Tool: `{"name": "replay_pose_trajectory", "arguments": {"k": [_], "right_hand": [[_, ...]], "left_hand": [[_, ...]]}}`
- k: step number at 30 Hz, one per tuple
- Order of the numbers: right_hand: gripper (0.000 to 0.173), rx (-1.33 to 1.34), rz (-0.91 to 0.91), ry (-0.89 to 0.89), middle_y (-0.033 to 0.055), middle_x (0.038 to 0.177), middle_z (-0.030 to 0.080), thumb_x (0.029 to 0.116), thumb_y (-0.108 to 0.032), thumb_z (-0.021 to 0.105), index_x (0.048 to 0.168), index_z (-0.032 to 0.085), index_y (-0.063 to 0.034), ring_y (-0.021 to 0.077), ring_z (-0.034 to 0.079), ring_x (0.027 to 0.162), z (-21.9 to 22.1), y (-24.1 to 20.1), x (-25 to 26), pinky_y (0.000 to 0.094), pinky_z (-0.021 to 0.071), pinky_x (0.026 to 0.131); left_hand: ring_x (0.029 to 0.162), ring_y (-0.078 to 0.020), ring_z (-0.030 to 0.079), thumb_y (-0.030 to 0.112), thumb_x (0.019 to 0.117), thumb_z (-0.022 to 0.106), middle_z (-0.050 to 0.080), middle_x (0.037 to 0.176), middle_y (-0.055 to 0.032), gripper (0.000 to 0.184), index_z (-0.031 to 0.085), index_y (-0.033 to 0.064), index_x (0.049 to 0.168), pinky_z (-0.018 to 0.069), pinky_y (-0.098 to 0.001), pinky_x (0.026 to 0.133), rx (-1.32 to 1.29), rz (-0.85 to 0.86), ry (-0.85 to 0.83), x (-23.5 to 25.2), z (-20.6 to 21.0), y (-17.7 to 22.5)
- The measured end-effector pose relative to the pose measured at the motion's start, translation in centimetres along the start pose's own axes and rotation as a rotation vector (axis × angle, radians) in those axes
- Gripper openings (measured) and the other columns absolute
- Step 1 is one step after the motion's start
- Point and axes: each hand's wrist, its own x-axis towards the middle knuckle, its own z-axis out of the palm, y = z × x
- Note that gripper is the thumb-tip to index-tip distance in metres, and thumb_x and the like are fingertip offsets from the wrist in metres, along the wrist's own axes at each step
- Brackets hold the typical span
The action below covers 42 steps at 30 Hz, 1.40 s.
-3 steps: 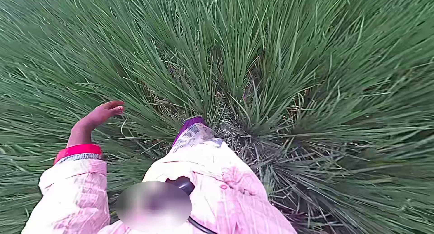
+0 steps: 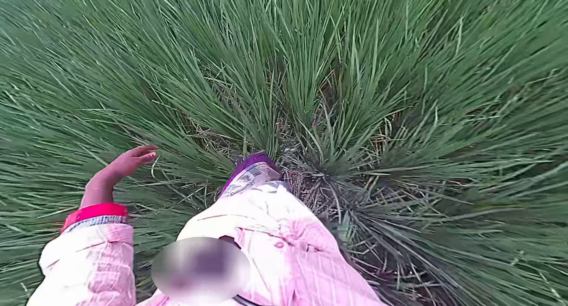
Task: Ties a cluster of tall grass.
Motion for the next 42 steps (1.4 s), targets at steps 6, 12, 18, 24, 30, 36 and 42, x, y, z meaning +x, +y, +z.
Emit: {"name": "replay_pose_trajectory", "arguments": {"k": [6,12,18,24,30,36,42], "right_hand": [[0.048,-0.156,-0.052,-0.149,0.0328,0.145,0.053,0.1049,-0.01,0.055,0.149,0.046,0.0045,0.0476,0.05,0.136,-2.3,-0.9,6.7,0.0609,0.0368,0.114],[0.047,-0.122,-0.031,-0.138,0.032,0.14,0.057,0.1021,-0.02,0.063,0.141,0.055,0.0048,0.0456,0.054,0.132,-3.3,-1.5,5.9,0.0613,0.0393,0.11],[0.054,-0.131,0.024,-0.119,0.032,0.144,0.054,0.1033,-0.019,0.061,0.149,0.046,0.0048,0.045,0.051,0.136,-3.4,-0.7,3.9,0.0584,0.0378,0.114],[0.046,-0.225,0.067,-0.148,0.031,0.141,0.057,0.1062,-0.021,0.056,0.143,0.052,0.0056,0.0444,0.054,0.134,-4.1,-2.4,3.8,0.0585,0.0391,0.112],[0.042,-0.332,-0.056,-0.248,0.0305,0.127,0.064,0.1076,-0.029,0.054,0.129,0.063,0.0061,0.0436,0.06,0.123,-10.0,-13.6,4.6,0.0598,0.0426,0.107],[0.041,-0.358,-0.34,-0.262,0.0286,0.131,0.064,0.1109,-0.025,0.045,0.135,0.063,0.0026,0.0423,0.058,0.128,-16.6,-34.5,4.9,0.0601,0.0368,0.112],[0.041,-0.536,-0.517,-0.23,0.0287,0.131,0.064,0.1112,-0.025,0.044,0.137,0.06,0.0029,0.043,0.059,0.127,-19.2,-55.0,9.5,0.0598,0.0395,0.11]], "left_hand": [[0.125,-0.0408,0.055,0.014,0.111,0.041,0.051,0.141,-0.0334,0.042,0.042,-0.0053,0.148,0.0413,-0.052,0.106,0.028,-0.211,-0.063,-1.6,3.2,-6.4],[0.127,-0.0413,0.055,0.015,0.1114,0.04,0.051,0.143,-0.032,0.043,0.04,-0.0043,0.15,0.0418,-0.0519,0.107,-0.012,-0.413,-0.196,0.1,7.8,-10.1],[0.126,-0.04,0.057,0.014,0.1116,0.04,0.052,0.143,-0.0305,0.043,0.039,-0.0047,0.15,0.0438,-0.0512,0.106,0.039,-0.362,-0.3,4.2,9.6,-6.1],[0.129,-0.0412,0.055,0.011,0.1095,0.045,0.052,0.142,-0.0319,0.04,0.046,-0.0071,0.145,0.041,-0.0509,0.111,0.075,-0.141,-0.259,9.8,8.9,-0.7],[0.128,-0.0422,0.055,0.013,0.1105,0.042,0.052,0.141,-0.0326,0.041,0.044,-0.0068,0.146,0.0403,-0.0529,0.111,0.112,-0.073,-0.417,15.7,8.4,2.5],[0.121,-0.0432,0.058,0.019,0.1108,0.044,0.06,0.128,-0.0329,0.039,0.058,-0.0109,0.131,0.0393,-0.0579,0.108,0.177,-0.045,-0.471,24.6,7.4,9.4],[0.121,-0.0456,0.058,0.02,0.1091,0.049,0.06,0.127,-0.0344,0.04,0.058,-0.0132,0.129,0.0402,-0.0606,0.107,0.115,-0.039,-0.6,34.2,5.7,13.6]]}}
